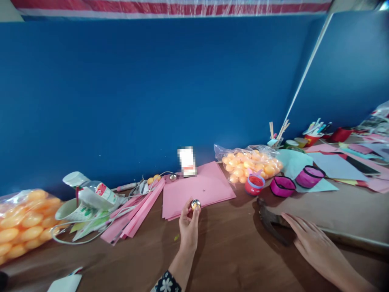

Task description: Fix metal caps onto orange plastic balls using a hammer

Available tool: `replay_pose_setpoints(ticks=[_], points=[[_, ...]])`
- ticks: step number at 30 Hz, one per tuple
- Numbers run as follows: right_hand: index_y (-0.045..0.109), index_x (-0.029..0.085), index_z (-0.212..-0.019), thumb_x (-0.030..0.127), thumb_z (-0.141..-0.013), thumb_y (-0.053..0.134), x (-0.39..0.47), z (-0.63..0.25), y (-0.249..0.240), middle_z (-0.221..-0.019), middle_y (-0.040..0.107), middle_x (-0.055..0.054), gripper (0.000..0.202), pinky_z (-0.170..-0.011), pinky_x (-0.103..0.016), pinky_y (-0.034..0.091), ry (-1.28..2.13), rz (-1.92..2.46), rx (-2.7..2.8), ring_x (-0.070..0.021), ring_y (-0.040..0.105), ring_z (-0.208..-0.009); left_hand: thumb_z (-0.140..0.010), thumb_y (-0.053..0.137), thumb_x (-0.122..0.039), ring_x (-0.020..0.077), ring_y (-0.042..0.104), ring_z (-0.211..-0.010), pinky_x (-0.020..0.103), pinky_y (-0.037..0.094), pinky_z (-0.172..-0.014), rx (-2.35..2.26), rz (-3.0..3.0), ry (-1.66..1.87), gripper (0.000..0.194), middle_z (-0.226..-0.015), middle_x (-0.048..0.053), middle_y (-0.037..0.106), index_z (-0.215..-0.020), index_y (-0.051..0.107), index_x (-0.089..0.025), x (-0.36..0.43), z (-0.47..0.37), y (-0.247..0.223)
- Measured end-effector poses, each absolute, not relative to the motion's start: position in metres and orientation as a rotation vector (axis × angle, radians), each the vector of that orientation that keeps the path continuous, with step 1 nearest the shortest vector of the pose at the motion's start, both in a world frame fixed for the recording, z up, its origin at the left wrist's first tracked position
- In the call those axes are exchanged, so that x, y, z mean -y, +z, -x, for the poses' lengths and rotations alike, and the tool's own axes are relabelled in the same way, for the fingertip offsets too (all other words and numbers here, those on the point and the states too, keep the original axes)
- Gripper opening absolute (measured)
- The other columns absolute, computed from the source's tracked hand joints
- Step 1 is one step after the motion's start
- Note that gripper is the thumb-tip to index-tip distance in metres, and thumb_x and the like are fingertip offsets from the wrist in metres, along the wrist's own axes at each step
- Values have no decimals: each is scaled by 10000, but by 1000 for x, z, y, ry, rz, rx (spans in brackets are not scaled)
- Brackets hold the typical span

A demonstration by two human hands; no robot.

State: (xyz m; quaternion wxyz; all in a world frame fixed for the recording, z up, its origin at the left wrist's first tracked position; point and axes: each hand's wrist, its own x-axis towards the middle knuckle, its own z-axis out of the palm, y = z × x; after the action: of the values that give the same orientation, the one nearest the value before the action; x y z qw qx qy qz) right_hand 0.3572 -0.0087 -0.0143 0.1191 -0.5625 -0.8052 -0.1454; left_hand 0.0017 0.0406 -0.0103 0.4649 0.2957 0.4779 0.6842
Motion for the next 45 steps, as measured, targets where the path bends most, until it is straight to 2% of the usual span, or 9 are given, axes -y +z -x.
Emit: replay_pose_setpoints(ticks=[9,15,17,22,25,29,34,38,45], points=[[572,174,-1055,28,-655,416,-8,-353,4,-899,626,-86,453,-698,-347,503,-309,1741,2470,-236,605,-832,-680,664,-322,148,611,-866,315,481,-826,-1237,-767,1644,527,-1013,80,629,-1168,519,-183,-40,-1,-9],[597,201,-895,135,-686,459,12,-327,9,-798,665,-77,259,-577,-298,514,4,1705,2409,-220,648,-669,-654,677,-353,143,626,-810,298,494,-786,-1251,-728,1605,480,-960,68,661,-1088,578,-174,-40,-1,-7],[589,212,-924,171,-722,461,22,-316,10,-791,682,-73,243,-568,-292,520,161,1706,2319,-220,658,-654,-657,675,-351,146,626,-816,302,504,-767,-1213,-701,1616,490,-957,61,658,-1105,565,-187,-41,-1,-7],[588,243,-988,349,-767,511,37,-286,29,-885,696,-99,257,-648,-304,545,678,1713,1900,-266,660,-830,-665,673,-333,149,624,-815,299,509,-734,-1179,-728,1637,547,-993,70,648,-1172,517,-202,-42,-2,-10],[580,260,-984,389,-842,425,37,-265,53,-764,688,-47,247,-581,-261,548,941,1637,1845,-189,667,-648,-660,682,-309,162,609,-893,308,486,-799,-1194,-769,1649,557,-1072,95,622,-1177,515,-187,-43,-1,-13],[584,223,-752,490,-858,331,31,-243,75,-628,627,-38,383,-455,-238,514,1338,1480,1594,-141,587,-473,-649,685,-321,163,610,-897,313,466,-825,-1225,-787,1625,567,-1086,94,621,-1176,522,-192,-41,0,-12],[532,227,-1027,491,-772,505,30,-222,76,-552,544,19,368,-465,-231,481,1255,1560,1599,-135,522,-461,-674,663,-309,132,613,-759,300,485,-756,-1203,-795,1582,579,-955,75,644,-1207,487,-172,-39,-2,-3],[492,191,-1030,467,-855,397,32,-205,71,-500,426,70,340,-449,-213,420,1336,1546,1642,-102,425,-425,-668,669,-300,131,607,-766,282,497,-725,-1207,-753,1582,555,-975,75,630,-1183,503,-178,-39,-3,-1],[419,191,-1118,446,-886,350,36,-198,66,-534,406,80,352,-470,-206,386,1414,1517,1617,-87,383,-436,-686,655,-309,138,606,-763,286,496,-712,-1173,-826,1592,512,-936,81,639,-1155,518,-157,-41,-1,-6]])
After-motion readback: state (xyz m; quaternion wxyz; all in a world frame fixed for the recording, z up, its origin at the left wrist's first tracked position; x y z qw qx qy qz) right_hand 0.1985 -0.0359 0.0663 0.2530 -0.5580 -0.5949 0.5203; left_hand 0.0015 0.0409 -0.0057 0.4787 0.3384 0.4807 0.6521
